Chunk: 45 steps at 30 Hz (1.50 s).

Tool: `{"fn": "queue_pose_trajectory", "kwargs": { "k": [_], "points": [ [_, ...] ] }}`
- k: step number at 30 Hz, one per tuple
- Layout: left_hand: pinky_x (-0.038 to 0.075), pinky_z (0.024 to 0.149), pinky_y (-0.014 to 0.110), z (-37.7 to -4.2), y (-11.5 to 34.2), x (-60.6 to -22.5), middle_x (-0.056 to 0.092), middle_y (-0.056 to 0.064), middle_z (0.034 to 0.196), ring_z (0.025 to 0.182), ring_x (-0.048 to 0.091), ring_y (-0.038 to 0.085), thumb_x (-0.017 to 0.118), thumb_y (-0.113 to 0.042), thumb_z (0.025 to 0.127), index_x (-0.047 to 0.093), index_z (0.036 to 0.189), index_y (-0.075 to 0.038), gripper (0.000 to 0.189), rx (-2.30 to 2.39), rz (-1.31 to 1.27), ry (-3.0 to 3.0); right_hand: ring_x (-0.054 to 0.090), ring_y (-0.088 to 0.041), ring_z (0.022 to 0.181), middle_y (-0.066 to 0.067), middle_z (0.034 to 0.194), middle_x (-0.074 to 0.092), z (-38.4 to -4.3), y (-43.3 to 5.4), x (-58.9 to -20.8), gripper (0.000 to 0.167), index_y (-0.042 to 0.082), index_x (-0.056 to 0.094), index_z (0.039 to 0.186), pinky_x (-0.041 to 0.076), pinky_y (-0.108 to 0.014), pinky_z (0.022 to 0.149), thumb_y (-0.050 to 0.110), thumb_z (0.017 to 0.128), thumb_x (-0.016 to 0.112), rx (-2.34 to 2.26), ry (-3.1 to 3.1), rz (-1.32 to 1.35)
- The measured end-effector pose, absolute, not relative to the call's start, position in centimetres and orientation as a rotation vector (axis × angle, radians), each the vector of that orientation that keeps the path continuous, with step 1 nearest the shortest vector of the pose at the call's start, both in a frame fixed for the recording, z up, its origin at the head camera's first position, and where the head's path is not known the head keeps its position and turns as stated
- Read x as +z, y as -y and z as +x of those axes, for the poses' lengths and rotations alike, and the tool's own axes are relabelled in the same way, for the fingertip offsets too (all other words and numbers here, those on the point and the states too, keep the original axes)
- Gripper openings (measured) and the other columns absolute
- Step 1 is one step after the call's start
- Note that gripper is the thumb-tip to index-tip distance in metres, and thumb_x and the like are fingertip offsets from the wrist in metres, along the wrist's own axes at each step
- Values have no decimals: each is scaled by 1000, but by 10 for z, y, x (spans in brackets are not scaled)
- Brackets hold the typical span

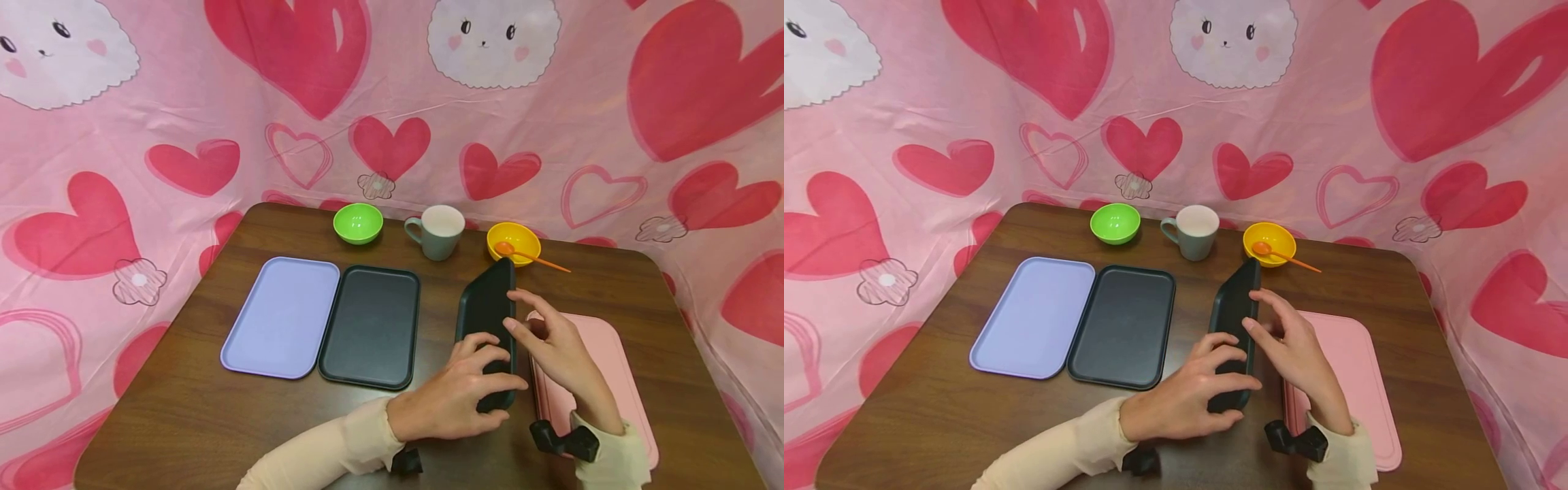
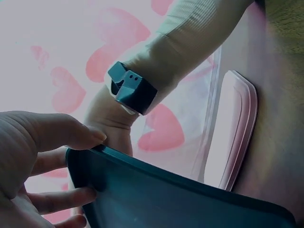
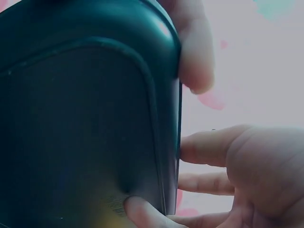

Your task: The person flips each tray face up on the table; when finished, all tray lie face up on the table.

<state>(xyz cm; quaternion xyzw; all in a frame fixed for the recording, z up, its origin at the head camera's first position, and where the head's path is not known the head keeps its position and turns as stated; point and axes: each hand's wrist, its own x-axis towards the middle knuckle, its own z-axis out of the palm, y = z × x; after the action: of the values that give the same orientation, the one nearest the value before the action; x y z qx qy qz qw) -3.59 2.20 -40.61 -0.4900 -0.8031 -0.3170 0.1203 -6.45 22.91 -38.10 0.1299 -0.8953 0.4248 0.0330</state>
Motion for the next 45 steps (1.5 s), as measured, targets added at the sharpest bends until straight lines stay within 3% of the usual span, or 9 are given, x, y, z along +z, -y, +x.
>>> {"fn": "queue_pose_trajectory", "kwargs": {
  "k": [3, 4, 7, 10, 15, 22, 26, 38, 45],
  "points": [
    [41, 111, 41, -36, -25, -406, 59, 6, 127, 128, 45, 29, 84, -23, 80, 73, 118, -20, 39, -894, -1441, 2362, 45, -7, 48, 1, 65, 47, -65, -231, -379, 44, 18, 53, 140, 35, -25, 44, 20, 97, 65, 1311, 2785, 367],
    [41, 110, 41, -36, -26, -406, 59, 6, 127, 128, 45, 29, 83, -23, 80, 73, 118, -20, 39, -883, -1444, 2368, 50, -6, 50, -2, 69, 53, -65, -231, -379, 44, 18, 53, 140, 37, -25, 45, 21, 97, 65, 1308, 2801, 349],
    [41, 110, 39, -35, -28, -407, 59, 4, 127, 129, 44, 27, 81, -25, 82, 72, 119, -22, 39, -827, -1449, 2384, 72, -19, 71, -17, 101, 67, -65, -233, -377, 45, 16, 53, 140, 49, -26, 56, 27, 98, 64, 1299, 2857, 291],
    [40, 110, 38, -34, -31, -407, 58, 2, 128, 129, 43, 25, 79, -27, 84, 71, 120, -24, 37, -758, -1451, 2406, 75, -36, 95, -24, 133, 61, -66, -235, -375, 46, 15, 53, 140, 55, -29, 68, 31, 99, 63, 1282, 2901, 242],
    [38, 111, 36, -33, -35, -408, 58, 0, 129, 130, 42, 23, 76, -30, 86, 71, 121, -26, 36, -692, -1452, 2419, 75, -35, 95, -24, 128, 63, -66, -236, -374, 44, 15, 54, 138, 51, -26, 62, 32, 98, 63, 1272, 2916, 193],
    [38, 111, 37, -32, -37, -410, 58, -1, 130, 131, 42, 23, 77, -33, 86, 70, 123, -28, 38, -635, -1451, 2426, 72, -8, 72, -23, 129, 62, -67, -236, -375, 39, 13, 58, 132, 46, -26, 51, 25, 96, 66, 1257, 2905, 132],
    [37, 112, 38, -32, -36, -409, 58, -2, 132, 132, 41, 23, 76, -35, 87, 69, 126, -29, 40, -628, -1454, 2454, 67, -5, 63, -23, 132, 61, -69, -237, -376, 37, 12, 59, 130, 42, -26, 47, 21, 95, 67, 1271, 2901, 94],
    [40, 111, 47, -39, -16, -410, 60, 5, 126, 131, 45, 32, 80, -26, 84, 69, 123, -19, 41, -877, -1392, 2408, 67, -3, 69, -26, 136, 60, -75, -239, -380, 36, 10, 61, 129, 50, -25, 57, 19, 94, 65, 1273, 2905, 33],
    [40, 109, 52, -50, 0, -421, 61, 6, 126, 130, 45, 31, 79, -23, 86, 70, 122, -18, 38, -938, -1289, 2506, 67, 3, 71, -25, 138, 58, -77, -242, -382, 36, 11, 61, 129, 50, -25, 58, 20, 94, 65, 1316, 2897, 30]
  ]
}}
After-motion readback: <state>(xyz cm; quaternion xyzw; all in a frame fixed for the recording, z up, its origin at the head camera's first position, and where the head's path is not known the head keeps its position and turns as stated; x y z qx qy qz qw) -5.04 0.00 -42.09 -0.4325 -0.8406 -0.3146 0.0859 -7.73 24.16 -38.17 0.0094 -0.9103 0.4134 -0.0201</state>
